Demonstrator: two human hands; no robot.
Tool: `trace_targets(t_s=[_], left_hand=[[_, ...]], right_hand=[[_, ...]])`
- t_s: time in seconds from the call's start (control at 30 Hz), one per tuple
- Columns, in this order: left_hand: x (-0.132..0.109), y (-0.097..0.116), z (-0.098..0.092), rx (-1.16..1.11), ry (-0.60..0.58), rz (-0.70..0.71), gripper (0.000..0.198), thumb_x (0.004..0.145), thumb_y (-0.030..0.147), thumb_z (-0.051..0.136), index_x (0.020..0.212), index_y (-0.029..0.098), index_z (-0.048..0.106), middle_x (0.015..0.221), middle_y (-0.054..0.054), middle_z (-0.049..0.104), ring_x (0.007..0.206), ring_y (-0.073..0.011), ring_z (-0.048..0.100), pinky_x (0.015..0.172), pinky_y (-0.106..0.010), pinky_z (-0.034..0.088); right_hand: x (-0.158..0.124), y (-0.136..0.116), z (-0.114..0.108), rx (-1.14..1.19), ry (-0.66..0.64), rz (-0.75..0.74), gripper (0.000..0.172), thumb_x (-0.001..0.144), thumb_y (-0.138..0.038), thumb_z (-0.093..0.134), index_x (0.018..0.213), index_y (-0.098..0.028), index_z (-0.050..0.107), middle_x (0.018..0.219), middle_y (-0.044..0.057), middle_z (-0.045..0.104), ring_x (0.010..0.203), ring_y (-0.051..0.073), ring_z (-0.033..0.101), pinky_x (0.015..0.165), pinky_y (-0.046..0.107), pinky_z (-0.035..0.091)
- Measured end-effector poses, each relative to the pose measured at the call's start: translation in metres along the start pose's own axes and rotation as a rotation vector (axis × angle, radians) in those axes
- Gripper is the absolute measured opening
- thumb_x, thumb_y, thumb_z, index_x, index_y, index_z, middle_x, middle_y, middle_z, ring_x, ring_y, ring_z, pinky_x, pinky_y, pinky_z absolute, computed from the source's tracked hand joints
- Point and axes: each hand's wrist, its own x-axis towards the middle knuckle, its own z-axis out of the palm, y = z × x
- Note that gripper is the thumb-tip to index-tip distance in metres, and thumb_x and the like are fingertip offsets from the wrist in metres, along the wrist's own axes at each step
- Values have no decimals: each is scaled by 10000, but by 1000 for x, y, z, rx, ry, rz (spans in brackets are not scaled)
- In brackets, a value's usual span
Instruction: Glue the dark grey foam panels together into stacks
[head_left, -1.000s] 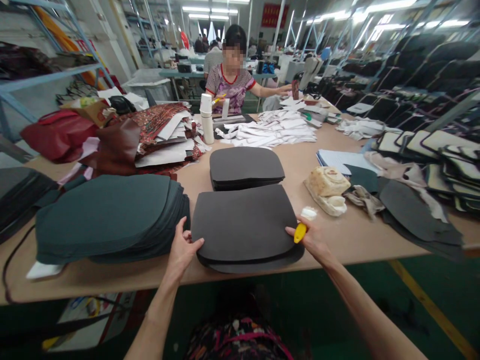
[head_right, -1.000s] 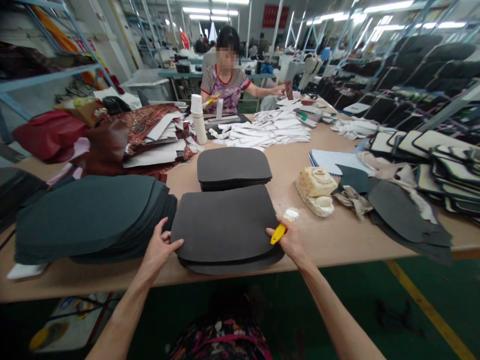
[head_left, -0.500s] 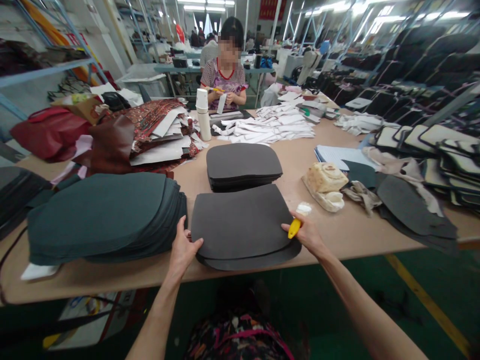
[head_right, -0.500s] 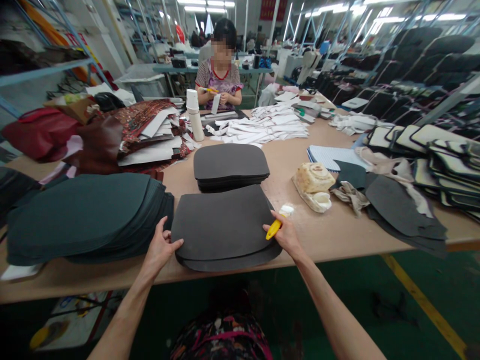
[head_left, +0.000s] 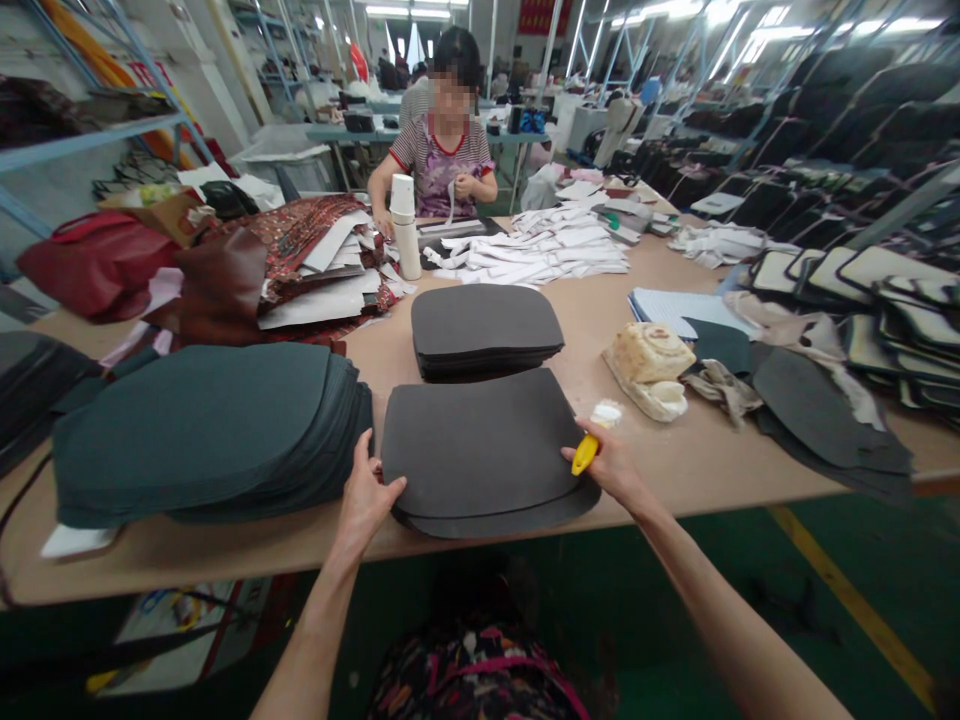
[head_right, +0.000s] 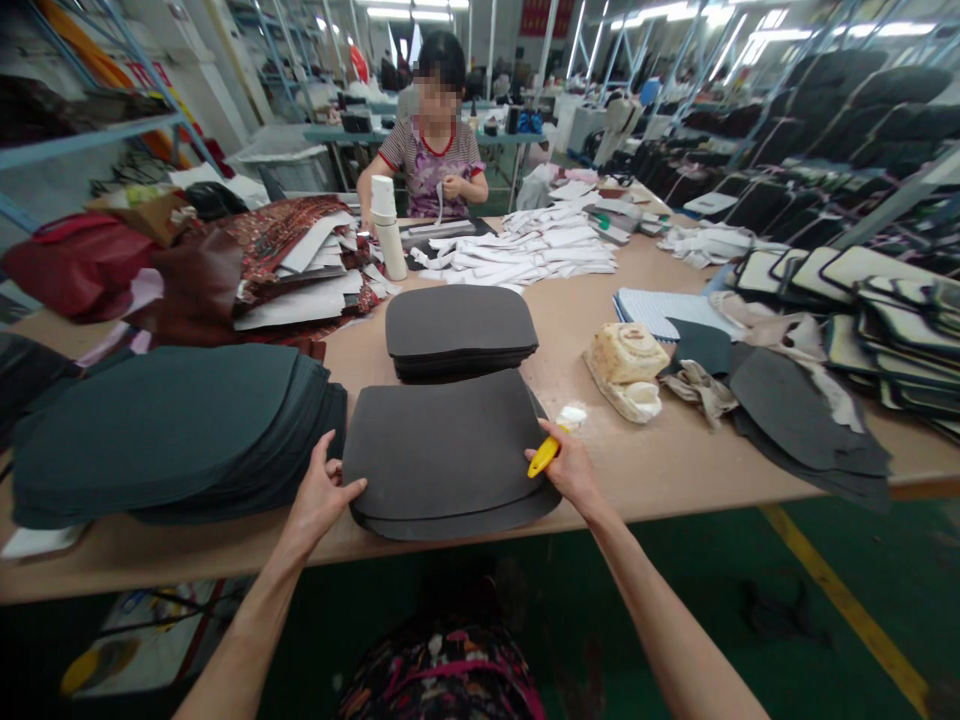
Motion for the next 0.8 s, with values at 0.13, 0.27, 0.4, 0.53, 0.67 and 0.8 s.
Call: trace_targets(t_s=[0.13, 0.27, 0.4, 0.53, 0.67, 0.8], left_hand=[[-1, 1, -1, 66, -11, 17, 839, 607, 191, 656, 1354, 183, 273, 755, 30, 570, 717, -166, 603, 780, -384, 502], [-10, 19, 0, 247, 40, 73, 826, 613, 123, 647, 1353, 214, 292, 1086, -95, 565, 1003, -272, 545, 877, -500, 438], [-23, 41, 23, 587, 110, 442, 658, 732, 83, 534, 1345, 223, 338, 1355, -127, 401, 1209, -310, 362, 966, -531, 355], [-29, 40, 63, 536, -214, 772, 470, 843, 126, 424, 1292, 266, 433, 1263, -68, 519, 1135, -226, 419, 937, -424, 407], [-26, 28, 81, 586, -308, 752, 388, 859, 170, 435, 1222, 285, 513, 1294, -52, 511, 1129, -239, 398, 880, -437, 418], [-24, 27, 80, 600, -322, 732, 386, 862, 167, 421, 1212, 295, 524, 1316, -45, 491, 1140, -242, 379, 873, -439, 414]], right_hand=[[-2, 0, 3, -40, -8, -10, 575, 652, -398, 628, 1149, -112, 580, 754, 45, 630, 606, 170, 554, 586, 308, 458], [-5, -1, 7, -76, -13, -17, 542, 697, -353, 597, 1189, -129, 558, 840, 73, 650, 670, 189, 581, 635, 325, 464], [-6, -2, 8, -96, -1, -18, 525, 710, -310, 600, 1205, -145, 548, 971, 106, 657, 792, 213, 611, 713, 338, 473], [-5, -2, 8, -108, 12, -15, 524, 701, -281, 621, 1204, -153, 551, 985, 113, 664, 825, 227, 622, 729, 348, 481], [-3, 1, 7, -93, 20, -15, 521, 699, -274, 631, 1202, -164, 552, 957, 95, 674, 824, 220, 627, 722, 344, 492], [-2, 3, 5, -58, 15, -24, 533, 697, -298, 646, 1197, -139, 551, 976, 98, 667, 826, 209, 627, 734, 327, 496]])
